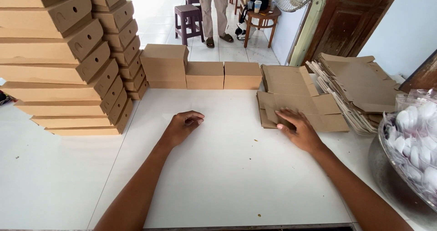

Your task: The person folds flat cardboard sheets into small rectangular boxes by hand. They fold the side flaps, tuck the tabs, and form the box shape, then place the finished box on a stack. The process is repeated with another sheet.

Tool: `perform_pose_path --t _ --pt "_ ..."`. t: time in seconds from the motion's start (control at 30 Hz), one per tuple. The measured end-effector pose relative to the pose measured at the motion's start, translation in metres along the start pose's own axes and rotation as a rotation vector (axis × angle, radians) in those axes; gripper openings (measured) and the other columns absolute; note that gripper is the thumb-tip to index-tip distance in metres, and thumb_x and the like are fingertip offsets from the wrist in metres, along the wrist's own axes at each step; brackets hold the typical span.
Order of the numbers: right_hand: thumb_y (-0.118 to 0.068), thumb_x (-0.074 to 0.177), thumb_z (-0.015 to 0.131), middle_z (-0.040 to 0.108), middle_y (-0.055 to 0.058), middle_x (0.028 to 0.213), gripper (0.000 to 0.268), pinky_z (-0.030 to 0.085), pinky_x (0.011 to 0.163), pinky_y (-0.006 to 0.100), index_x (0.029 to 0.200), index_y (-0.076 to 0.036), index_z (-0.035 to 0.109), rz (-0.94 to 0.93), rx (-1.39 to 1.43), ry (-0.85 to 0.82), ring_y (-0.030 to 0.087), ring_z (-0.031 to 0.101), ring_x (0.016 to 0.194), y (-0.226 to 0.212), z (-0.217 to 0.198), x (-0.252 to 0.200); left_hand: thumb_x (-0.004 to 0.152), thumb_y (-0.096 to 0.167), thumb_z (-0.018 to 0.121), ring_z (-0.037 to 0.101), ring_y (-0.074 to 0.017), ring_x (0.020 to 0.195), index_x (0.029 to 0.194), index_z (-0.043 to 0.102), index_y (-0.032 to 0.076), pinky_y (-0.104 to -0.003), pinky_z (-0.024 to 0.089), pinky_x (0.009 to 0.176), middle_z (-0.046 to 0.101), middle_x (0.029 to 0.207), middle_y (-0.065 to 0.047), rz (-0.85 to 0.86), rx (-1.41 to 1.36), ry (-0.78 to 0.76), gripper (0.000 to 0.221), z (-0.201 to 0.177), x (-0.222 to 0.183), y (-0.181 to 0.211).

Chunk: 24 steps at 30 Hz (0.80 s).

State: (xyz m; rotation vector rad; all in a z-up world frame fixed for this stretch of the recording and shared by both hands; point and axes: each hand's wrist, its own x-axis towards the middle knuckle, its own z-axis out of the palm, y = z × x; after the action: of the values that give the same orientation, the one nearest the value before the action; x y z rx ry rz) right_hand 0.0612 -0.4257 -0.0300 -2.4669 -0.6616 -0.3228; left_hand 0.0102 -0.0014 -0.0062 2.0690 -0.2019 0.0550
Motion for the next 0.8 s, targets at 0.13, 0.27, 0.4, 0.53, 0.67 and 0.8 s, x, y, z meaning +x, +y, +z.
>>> perform_pose_path --t 0.13,0.27,0.4,0.53,0.67,0.8 --pt "-0.036 0.107 0.052 0.061 0.017 0.146 0.042 0.026 0.119 0.069 0.145 -0.019 0.06 -0.006 0.024 0.041 0.043 0.048 0.141 0.001 0.003 0.0 0.1 0.011 0.065 0.069 -0.0275 0.113 0.121 0.075 0.009 -0.041 0.051 0.104 0.078 0.112 -0.015 0.001 0.006 -0.004 0.023 0.0 -0.002 0.003" --pt "-0.034 0.109 0.048 0.07 0.014 0.133 0.039 0.044 0.112 0.056 0.14 -0.017 0.064 -0.063 -0.224 0.1 0.036 0.062 0.128 0.013 0.016 -0.003 0.1 0.011 0.066 0.069 -0.0272 0.112 0.12 0.075 0.009 -0.042 0.052 0.104 0.078 0.112 -0.015 -0.003 0.01 -0.002 0.023 0.0 -0.002 0.003" --pt "-0.03 0.107 0.056 0.077 0.008 0.085 0.02 0.064 0.068 0.04 0.115 -0.015 0.068 -0.062 -0.532 0.235 0.026 0.078 0.078 0.028 0.03 -0.003 0.1 0.012 0.066 0.069 -0.0279 0.114 0.121 0.075 0.009 -0.041 0.051 0.105 0.078 0.113 -0.015 -0.01 0.015 0.003 0.023 0.0 -0.003 0.006" --pt "-0.031 0.108 0.059 0.073 0.004 0.072 0.017 0.059 0.055 0.033 0.103 -0.016 0.066 -0.065 -0.618 0.386 0.02 0.075 0.064 0.036 0.025 -0.002 0.099 0.012 0.066 0.069 -0.0268 0.115 0.12 0.075 0.011 -0.04 0.051 0.106 0.078 0.113 -0.014 -0.018 0.019 0.002 0.022 0.002 -0.004 0.005" --pt "-0.035 0.106 0.065 0.068 0.001 0.065 0.019 0.054 0.05 0.028 0.098 -0.017 0.068 -0.128 -0.703 0.55 0.016 0.07 0.056 0.045 0.018 0.001 0.099 0.012 0.067 0.07 -0.027 0.115 0.12 0.075 0.011 -0.04 0.051 0.106 0.078 0.113 -0.014 -0.02 0.029 0.01 0.022 0.001 -0.003 0.007" --pt "-0.035 0.103 0.064 0.074 0.003 0.083 0.02 0.06 0.064 0.031 0.109 -0.016 0.071 -0.207 -0.533 0.441 0.019 0.075 0.075 0.042 0.015 0.001 0.1 0.012 0.066 0.069 -0.0277 0.116 0.121 0.075 0.011 -0.041 0.051 0.107 0.078 0.114 -0.014 -0.029 0.034 -0.007 0.023 0.001 -0.004 0.008"
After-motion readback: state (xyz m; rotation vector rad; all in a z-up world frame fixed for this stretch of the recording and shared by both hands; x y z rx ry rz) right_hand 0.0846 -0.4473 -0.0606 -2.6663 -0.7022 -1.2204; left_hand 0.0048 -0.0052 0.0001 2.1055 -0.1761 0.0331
